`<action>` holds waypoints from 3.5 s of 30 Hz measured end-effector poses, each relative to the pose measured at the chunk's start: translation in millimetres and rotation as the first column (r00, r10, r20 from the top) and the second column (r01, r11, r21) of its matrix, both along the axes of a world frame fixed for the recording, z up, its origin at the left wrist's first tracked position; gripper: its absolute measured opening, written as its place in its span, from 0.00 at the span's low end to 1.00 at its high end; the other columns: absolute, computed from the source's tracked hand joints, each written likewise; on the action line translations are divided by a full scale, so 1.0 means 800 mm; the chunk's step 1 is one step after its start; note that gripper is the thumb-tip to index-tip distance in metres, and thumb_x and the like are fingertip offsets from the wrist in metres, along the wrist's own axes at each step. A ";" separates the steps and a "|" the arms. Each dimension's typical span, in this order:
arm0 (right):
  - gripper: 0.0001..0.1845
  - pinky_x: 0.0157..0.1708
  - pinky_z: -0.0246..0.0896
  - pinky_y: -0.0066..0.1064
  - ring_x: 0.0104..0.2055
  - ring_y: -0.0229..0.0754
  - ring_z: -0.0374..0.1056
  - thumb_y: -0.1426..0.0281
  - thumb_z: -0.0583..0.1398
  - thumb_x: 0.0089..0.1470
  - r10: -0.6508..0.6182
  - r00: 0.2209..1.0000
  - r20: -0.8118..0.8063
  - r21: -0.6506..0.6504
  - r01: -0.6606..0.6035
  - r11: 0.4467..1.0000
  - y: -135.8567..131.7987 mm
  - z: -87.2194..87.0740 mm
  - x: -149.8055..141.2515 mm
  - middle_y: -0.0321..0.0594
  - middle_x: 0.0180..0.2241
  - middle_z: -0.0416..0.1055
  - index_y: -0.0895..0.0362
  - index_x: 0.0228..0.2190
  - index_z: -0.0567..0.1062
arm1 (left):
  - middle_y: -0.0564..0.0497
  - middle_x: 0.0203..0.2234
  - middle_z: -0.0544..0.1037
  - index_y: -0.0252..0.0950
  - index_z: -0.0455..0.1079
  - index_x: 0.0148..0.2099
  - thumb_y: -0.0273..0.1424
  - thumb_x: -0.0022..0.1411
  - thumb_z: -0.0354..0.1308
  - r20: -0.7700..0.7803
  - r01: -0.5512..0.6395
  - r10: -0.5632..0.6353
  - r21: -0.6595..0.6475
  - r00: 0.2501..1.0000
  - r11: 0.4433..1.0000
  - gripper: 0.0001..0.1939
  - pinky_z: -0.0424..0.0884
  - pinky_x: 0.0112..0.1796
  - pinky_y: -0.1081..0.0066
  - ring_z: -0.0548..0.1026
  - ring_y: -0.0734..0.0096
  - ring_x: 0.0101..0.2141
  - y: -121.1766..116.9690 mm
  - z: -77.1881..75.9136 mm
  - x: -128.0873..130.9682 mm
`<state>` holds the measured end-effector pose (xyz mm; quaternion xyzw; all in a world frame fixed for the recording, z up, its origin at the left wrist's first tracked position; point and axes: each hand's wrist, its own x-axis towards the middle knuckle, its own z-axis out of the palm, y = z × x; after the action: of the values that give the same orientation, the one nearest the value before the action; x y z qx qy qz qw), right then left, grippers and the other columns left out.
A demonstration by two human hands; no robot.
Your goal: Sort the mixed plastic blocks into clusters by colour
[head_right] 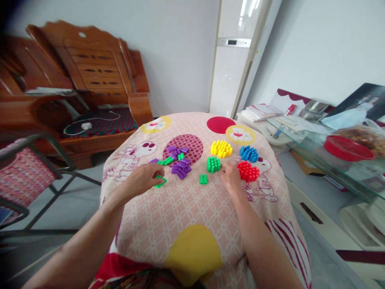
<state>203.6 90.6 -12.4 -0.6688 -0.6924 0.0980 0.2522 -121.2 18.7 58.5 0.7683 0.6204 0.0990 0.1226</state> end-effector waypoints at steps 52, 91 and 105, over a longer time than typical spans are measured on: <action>0.23 0.27 0.66 0.32 0.23 0.42 0.69 0.61 0.57 0.57 0.133 0.885 -0.446 0.287 0.001 0.958 -0.022 0.000 -0.010 0.37 0.22 0.73 0.60 0.49 0.76 | 0.49 0.34 0.80 0.34 0.73 0.44 0.28 0.49 0.68 0.492 0.103 -0.167 0.156 0.855 0.982 0.18 0.72 0.36 0.70 0.77 0.66 0.34 0.107 -0.056 0.146; 0.16 0.27 0.69 0.30 0.25 0.39 0.70 0.59 0.62 0.56 0.346 0.879 -0.329 0.424 -0.189 0.885 -0.049 0.022 -0.037 0.38 0.25 0.77 0.55 0.41 0.79 | 0.53 0.25 0.77 0.34 0.71 0.40 0.34 0.54 0.67 0.887 0.137 -0.009 -0.062 0.462 0.989 0.13 0.74 0.28 0.72 0.77 0.72 0.25 0.091 -0.035 0.113; 0.15 0.35 0.73 0.36 0.33 0.45 0.76 0.63 0.60 0.56 0.217 0.831 -0.512 0.392 0.001 0.920 -0.032 0.023 -0.009 0.44 0.36 0.80 0.57 0.41 0.79 | 0.51 0.27 0.80 0.34 0.72 0.40 0.28 0.58 0.61 0.826 0.115 -0.075 0.013 0.559 0.993 0.07 0.73 0.31 0.72 0.78 0.71 0.28 0.080 -0.042 0.137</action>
<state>196.8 65.0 5.9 -0.5110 -0.6345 0.1645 0.5561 -11.7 83.1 25.0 0.6628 0.4513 0.4258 0.4191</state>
